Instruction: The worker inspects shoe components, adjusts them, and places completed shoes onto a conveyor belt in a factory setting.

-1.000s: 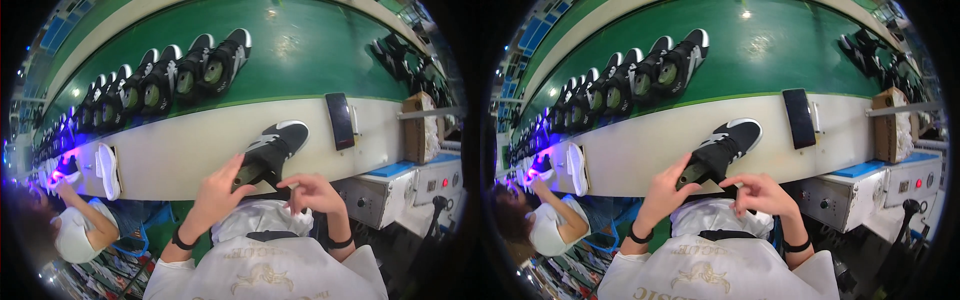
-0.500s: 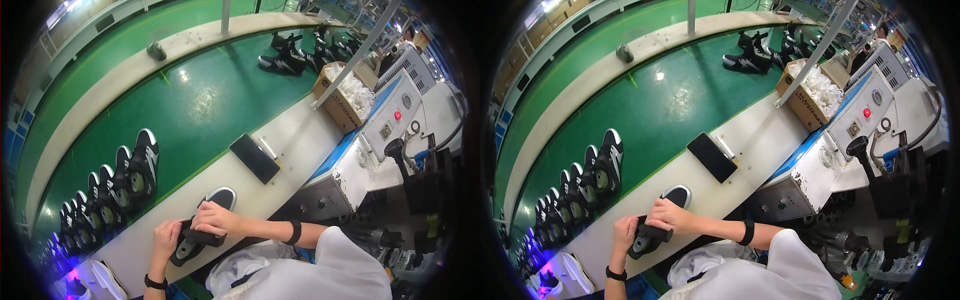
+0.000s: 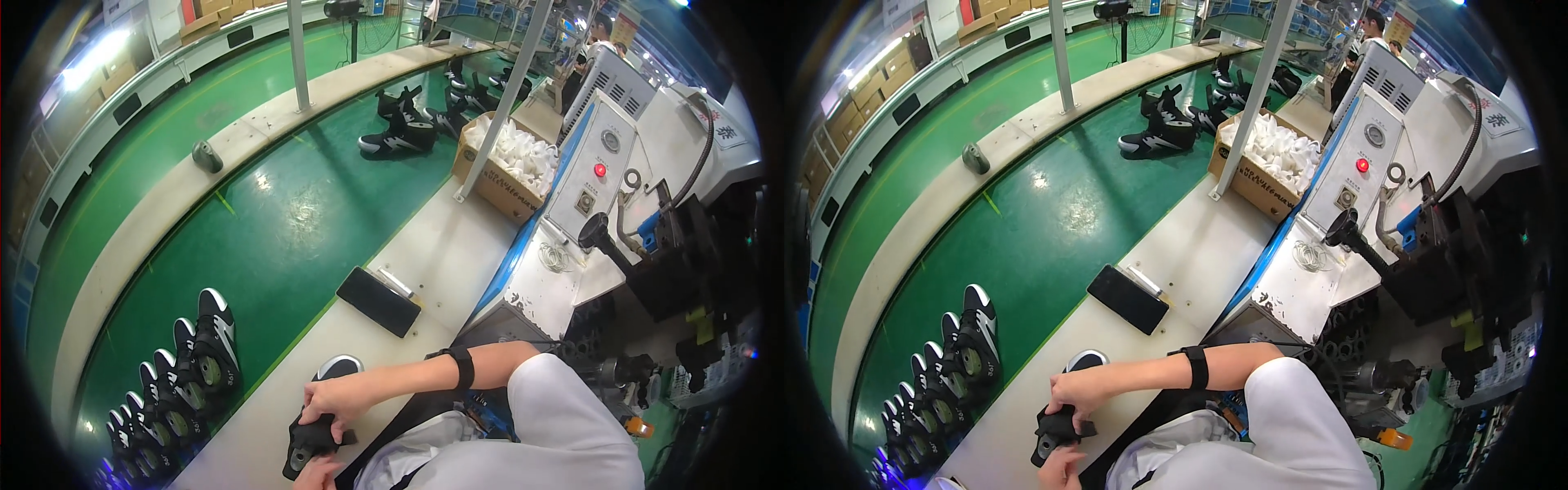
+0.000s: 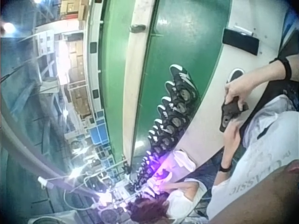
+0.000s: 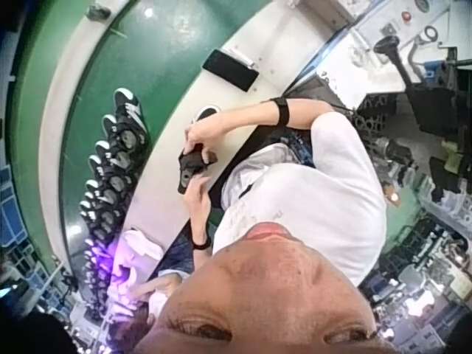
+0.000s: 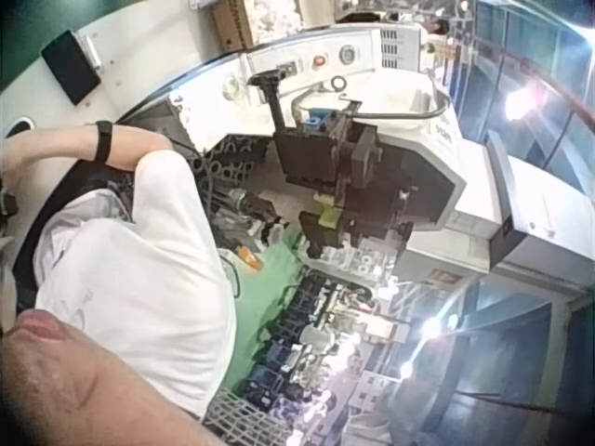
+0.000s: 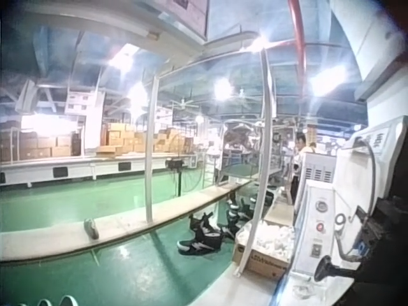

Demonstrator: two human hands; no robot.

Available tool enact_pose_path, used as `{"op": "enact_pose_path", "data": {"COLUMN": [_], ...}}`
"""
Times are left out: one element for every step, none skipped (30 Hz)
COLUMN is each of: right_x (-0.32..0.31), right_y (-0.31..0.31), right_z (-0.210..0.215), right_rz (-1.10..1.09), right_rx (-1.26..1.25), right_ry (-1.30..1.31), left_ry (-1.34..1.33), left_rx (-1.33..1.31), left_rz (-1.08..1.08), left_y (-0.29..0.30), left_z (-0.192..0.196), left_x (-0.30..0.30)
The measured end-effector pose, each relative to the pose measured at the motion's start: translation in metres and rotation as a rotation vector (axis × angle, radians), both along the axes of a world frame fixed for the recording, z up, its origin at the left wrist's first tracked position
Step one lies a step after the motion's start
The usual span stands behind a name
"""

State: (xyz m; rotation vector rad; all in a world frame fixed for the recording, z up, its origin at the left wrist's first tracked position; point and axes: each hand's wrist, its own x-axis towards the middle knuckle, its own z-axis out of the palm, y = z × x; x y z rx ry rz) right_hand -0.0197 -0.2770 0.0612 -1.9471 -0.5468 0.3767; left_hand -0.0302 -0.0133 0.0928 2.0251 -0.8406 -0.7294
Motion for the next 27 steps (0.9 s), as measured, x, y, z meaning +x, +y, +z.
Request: {"op": "enact_pose_path", "data": {"right_x": [-0.002,-0.005,-0.008,-0.013,-0.015,-0.016,-0.019,-0.014,-0.01,-0.005,-0.001,0.004,0.007,0.008,0.009,0.009,0.009,0.004,0.0,-0.002,-0.005,-0.01,-0.018,-0.026,-0.035,-0.042,-0.046], "right_y": [0.004,0.013,0.022,0.033,0.034,0.034,0.035,0.031,0.028,0.03,0.031,0.033,0.034,0.038,0.043,0.044,0.043,0.043,0.039,0.034,0.027,0.015,0.001,-0.01,-0.016,-0.017,-0.013], "right_z": [-0.003,-0.011,-0.019,-0.027,-0.026,-0.024,-0.021,-0.016,-0.011,-0.009,-0.008,-0.008,-0.012,-0.017,-0.022,-0.021,-0.014,-0.011,-0.011,-0.011,-0.01,-0.004,0.004,0.011,0.016,0.022,0.027], "right_rz": [-0.002,-0.077,-0.153,-0.175,-0.177,-0.207,-0.238,-0.204,-0.203,-0.161,-0.116,-0.093,-0.073,-0.095,-0.115,-0.117,-0.122,-0.138,-0.158,-0.129,-0.102,-0.076,-0.049,-0.018,0.011,0.01,0.011], "right_rx": [-0.004,-0.058,-0.111,-0.239,-0.243,-0.321,-0.398,-0.396,-0.394,-0.46,-0.525,-0.525,-0.514,-0.397,-0.278,-0.321,-0.31,-0.306,-0.3,-0.271,-0.242,-0.144,-0.051,-0.066,-0.079,0.008,0.098], "right_ry": [-0.003,-0.048,-0.093,-0.318,-0.32,-0.386,-0.449,-0.391,-0.39,-0.394,-0.399,-0.39,-0.387,-0.355,-0.32,-0.276,-0.229,-0.256,-0.284,-0.266,-0.247,-0.234,-0.22,-0.179,-0.137,-0.077,-0.01], "left_ry": [-0.107,-0.213,-0.216,-0.182,-0.148,-0.081,0.248,0.283,0.314,0.317,-0.037,-0.387,-0.382,-0.462,-0.543,-0.52,-0.505,-0.531,-0.524,-0.53,-0.532,-0.523,-0.512,-0.511,-0.51,-0.526,-0.517], "left_rx": [-0.03,-0.059,-0.062,-0.105,-0.157,-0.143,-0.015,-0.183,-0.352,-0.349,-0.278,-0.197,-0.186,-0.236,-0.285,-0.241,-0.203,-0.207,-0.179,-0.153,-0.128,-0.142,-0.123,-0.141,-0.156,-0.175,-0.147], "left_rz": [-0.108,-0.219,-0.223,-0.21,-0.201,-0.209,-0.027,0.161,0.35,0.359,0.243,0.121,0.14,0.135,0.131,0.134,0.141,0.162,0.184,0.128,0.069,0.09,0.105,0.116,0.124,0.139,0.159], "left_y": [0.0,-0.002,-0.003,-0.005,-0.009,-0.009,-0.004,0.004,0.01,0.006,-0.005,-0.016,-0.024,-0.028,-0.033,-0.032,-0.032,-0.034,-0.034,-0.032,-0.031,-0.031,-0.029,-0.029,-0.029,-0.03,-0.027], "left_z": [-0.007,-0.009,-0.008,-0.002,0.003,0.015,0.026,0.013,-0.004,-0.01,-0.012,-0.015,-0.022,-0.029,-0.035,-0.04,-0.041,-0.038,-0.037,-0.038,-0.038,-0.037,-0.037,-0.038,-0.039,-0.04,-0.039], "left_x": [0.0,0.001,0.001,0.002,0.005,0.012,0.019,0.023,0.024,0.028,0.035,0.041,0.042,0.041,0.04,0.037,0.041,0.038,0.039,0.041,0.044,0.044,0.045,0.045,0.043,0.044,0.044]}}
